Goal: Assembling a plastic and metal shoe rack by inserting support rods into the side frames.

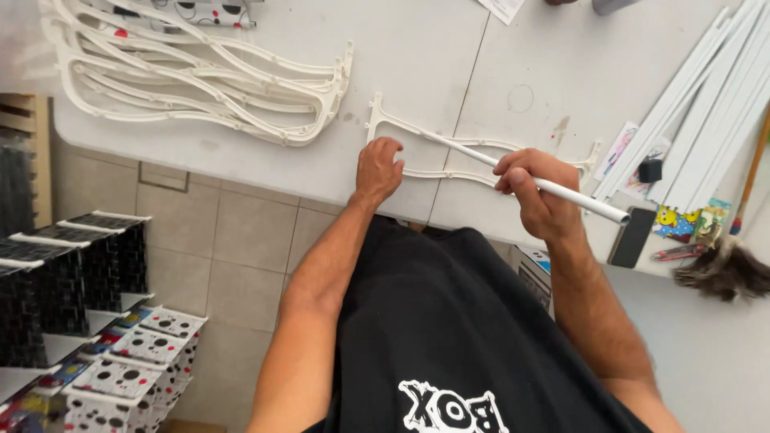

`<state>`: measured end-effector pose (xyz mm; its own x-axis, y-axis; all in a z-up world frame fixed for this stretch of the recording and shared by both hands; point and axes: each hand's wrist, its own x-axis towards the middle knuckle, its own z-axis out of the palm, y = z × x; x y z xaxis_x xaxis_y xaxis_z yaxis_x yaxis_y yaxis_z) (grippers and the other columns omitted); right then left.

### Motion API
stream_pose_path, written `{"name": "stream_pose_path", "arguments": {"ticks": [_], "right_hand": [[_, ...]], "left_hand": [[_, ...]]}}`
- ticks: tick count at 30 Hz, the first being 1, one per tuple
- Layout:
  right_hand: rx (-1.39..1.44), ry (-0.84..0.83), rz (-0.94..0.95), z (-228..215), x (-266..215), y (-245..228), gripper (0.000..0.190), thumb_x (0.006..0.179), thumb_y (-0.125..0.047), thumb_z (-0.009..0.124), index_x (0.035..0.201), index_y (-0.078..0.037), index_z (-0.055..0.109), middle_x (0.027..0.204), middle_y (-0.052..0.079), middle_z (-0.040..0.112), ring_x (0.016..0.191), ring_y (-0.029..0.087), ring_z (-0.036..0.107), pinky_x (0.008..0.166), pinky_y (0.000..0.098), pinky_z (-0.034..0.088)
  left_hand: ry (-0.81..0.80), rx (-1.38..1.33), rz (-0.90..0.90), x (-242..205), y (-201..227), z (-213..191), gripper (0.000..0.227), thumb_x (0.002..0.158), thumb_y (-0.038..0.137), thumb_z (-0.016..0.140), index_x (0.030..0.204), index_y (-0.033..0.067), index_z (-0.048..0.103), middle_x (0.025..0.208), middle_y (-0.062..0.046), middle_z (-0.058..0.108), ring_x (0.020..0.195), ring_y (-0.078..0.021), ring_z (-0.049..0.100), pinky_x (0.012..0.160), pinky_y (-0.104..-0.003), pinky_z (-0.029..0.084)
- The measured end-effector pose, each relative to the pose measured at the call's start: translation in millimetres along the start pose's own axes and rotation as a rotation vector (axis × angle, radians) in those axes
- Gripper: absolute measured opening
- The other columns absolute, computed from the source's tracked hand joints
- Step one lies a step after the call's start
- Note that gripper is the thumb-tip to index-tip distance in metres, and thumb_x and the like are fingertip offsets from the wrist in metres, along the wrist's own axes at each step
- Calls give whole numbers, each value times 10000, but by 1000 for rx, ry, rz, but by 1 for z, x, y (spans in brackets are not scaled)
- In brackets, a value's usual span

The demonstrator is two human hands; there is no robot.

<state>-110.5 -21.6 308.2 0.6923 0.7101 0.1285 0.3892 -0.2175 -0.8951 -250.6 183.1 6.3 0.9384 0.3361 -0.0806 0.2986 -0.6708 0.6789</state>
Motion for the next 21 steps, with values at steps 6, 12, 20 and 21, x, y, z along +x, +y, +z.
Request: {"name": "stream_pose_path", "arguments": {"ticks": [6,12,20,21], "right_hand": [[-54,87,87,23,5,-17,400,1097,-197,527,740,-67,650,775,94,726,619,202,691,661,321,556],[-21,104,201,69,39,-45,452,1105,-287,496,727,-80,633,722,66,691,606,173,682,639,309,544],[-110,50,168,95,59,-11,523,1109,-259,425,612,-133,532,532,25,464,446,163,385,462,288,389],[-117,24,137,98,62,-8,515,1097,-249,453,601,-134,525,537,33,460,443,179,365,450,300,378]], "left_hand": [[-96,-60,187,66,-14,29,370,816,128,766,1167,153,652,1135,-69,627,1163,-305,624,1028,-479,472],[-169,-122,284,93,-57,101,185,872,219,738,1055,246,724,1108,-1,641,1156,-241,611,1096,-464,403],[-163,-201,307,103,-56,74,95,843,255,795,897,247,717,990,58,639,1021,-172,623,1033,-399,428],[-163,-209,347,106,-58,71,122,825,249,813,883,238,705,968,57,630,994,-172,618,1013,-397,429]]}}
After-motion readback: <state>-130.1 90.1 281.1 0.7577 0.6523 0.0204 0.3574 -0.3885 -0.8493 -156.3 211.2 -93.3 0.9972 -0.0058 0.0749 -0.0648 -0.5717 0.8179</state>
